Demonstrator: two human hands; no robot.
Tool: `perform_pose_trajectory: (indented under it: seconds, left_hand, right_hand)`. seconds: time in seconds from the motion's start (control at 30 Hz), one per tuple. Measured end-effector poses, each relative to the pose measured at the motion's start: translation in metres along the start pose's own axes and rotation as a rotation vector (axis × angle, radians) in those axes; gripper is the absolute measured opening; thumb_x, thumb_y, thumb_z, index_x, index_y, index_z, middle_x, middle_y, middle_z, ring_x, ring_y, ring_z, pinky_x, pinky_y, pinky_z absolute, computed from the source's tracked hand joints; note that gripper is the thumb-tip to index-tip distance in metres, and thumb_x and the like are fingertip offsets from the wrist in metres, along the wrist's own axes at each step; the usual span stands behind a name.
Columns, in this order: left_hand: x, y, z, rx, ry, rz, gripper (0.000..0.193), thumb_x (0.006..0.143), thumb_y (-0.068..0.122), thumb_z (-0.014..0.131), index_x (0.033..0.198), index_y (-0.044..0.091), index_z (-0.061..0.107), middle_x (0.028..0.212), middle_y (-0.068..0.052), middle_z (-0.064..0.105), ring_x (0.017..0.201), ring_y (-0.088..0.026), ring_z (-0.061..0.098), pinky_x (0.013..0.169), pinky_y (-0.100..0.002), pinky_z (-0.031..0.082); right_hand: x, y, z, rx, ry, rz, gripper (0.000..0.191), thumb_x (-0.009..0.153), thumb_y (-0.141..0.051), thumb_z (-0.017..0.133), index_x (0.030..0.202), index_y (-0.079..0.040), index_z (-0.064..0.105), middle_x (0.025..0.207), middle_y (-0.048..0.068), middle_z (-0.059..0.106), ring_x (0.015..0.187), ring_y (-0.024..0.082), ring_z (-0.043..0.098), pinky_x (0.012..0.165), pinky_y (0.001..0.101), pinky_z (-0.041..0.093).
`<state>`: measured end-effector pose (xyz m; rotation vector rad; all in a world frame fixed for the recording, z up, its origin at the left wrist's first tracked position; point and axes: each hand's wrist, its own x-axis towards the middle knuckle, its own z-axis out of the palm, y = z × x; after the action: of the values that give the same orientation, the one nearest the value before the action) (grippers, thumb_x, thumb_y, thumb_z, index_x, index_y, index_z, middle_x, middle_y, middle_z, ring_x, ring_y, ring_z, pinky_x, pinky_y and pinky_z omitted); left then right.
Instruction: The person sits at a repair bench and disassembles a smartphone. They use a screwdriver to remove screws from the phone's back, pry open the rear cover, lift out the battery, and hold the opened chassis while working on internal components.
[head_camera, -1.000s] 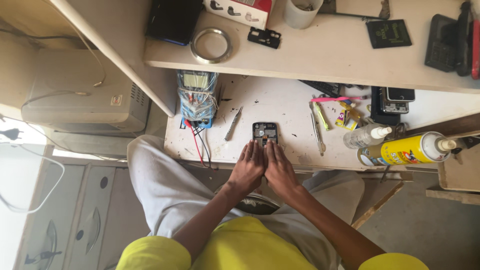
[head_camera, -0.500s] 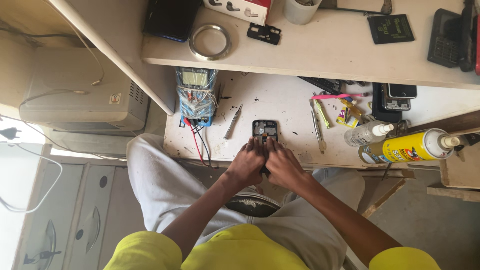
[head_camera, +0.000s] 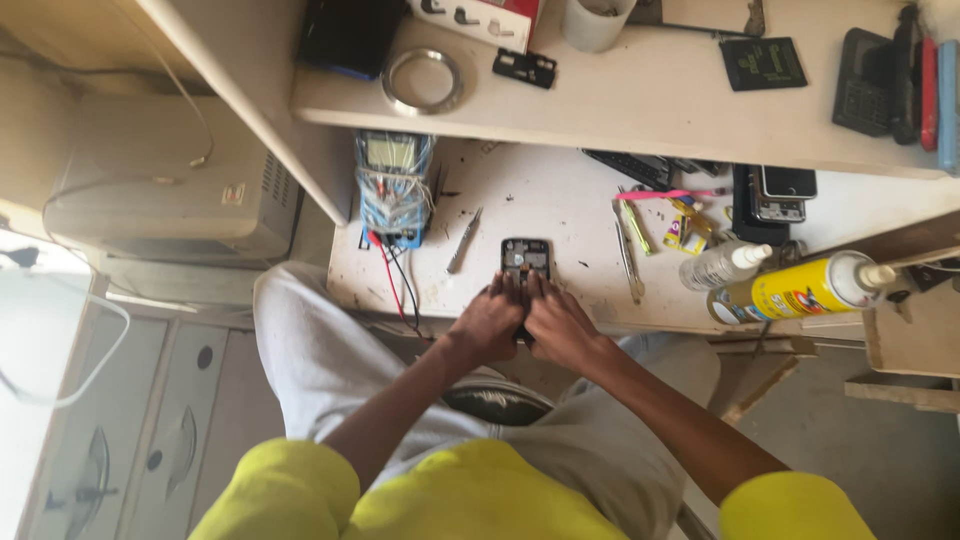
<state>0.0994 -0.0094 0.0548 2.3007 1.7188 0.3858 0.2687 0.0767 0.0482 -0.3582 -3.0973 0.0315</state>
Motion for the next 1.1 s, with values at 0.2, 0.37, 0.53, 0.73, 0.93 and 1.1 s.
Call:
perform_pose_trajectory:
  seconds: [0.2,0.37,0.53,0.73,0.93,1.1]
  left_hand:
    - [-0.006,0.002,0.003,0.205,0.05,-0.009,0.08,0.07,0.011,0.065,0.138,-0.022,0.042,0.139,-0.045,0.047,0.137,-0.052,0.045,0.121,-0.049,0.032]
    - [-0.016,0.012,0.019,0.224,0.204,-0.072,0.078,0.074,0.009,0.063,0.144,-0.017,0.04,0.152,-0.04,0.036,0.146,-0.049,0.035,0.12,-0.053,0.029]
    - [-0.019,0.006,0.018,0.059,0.13,-0.137,0.083,0.073,0.009,0.064,0.149,-0.011,0.037,0.16,-0.032,0.028,0.15,-0.044,0.027,0.121,-0.053,0.025]
    - [-0.016,-0.005,0.002,0.02,0.109,-0.131,0.085,0.072,0.011,0.067,0.147,-0.014,0.035,0.16,-0.031,0.027,0.151,-0.042,0.026,0.121,-0.053,0.023]
    - [-0.004,-0.009,0.006,0.192,0.051,-0.088,0.081,0.073,0.011,0.066,0.143,-0.019,0.039,0.155,-0.037,0.034,0.151,-0.045,0.028,0.124,-0.05,0.024]
    - [0.003,-0.012,0.006,0.217,-0.046,-0.068,0.087,0.07,0.014,0.069,0.143,-0.021,0.038,0.15,-0.042,0.036,0.146,-0.049,0.031,0.122,-0.05,0.025]
  right_hand:
    - [0.009,-0.018,-0.023,-0.045,-0.192,0.212,0.087,0.064,-0.014,0.079,0.138,0.018,0.047,0.15,0.038,0.037,0.14,0.047,0.041,0.112,0.0462,0.039]
    - [0.002,-0.028,-0.039,0.109,-0.057,0.261,0.096,0.064,-0.012,0.084,0.142,0.019,0.037,0.153,0.037,0.029,0.144,0.048,0.033,0.119,0.0458,0.032]
    - [-0.002,-0.029,-0.041,0.245,0.0,0.287,0.094,0.066,-0.008,0.084,0.143,0.016,0.037,0.158,0.034,0.025,0.148,0.045,0.03,0.12,0.0443,0.033]
    - [0.012,-0.023,-0.037,0.378,0.029,0.327,0.095,0.072,-0.023,0.089,0.143,0.014,0.038,0.158,0.035,0.024,0.147,0.044,0.028,0.118,0.0454,0.032]
    - [0.02,-0.015,-0.029,0.312,-0.035,0.362,0.095,0.075,-0.034,0.086,0.143,0.013,0.039,0.155,0.034,0.032,0.147,0.042,0.032,0.119,0.0442,0.032]
    - [0.029,-0.009,-0.023,0.268,-0.162,0.36,0.098,0.074,-0.036,0.085,0.144,0.014,0.038,0.153,0.037,0.034,0.147,0.042,0.031,0.121,0.0417,0.029]
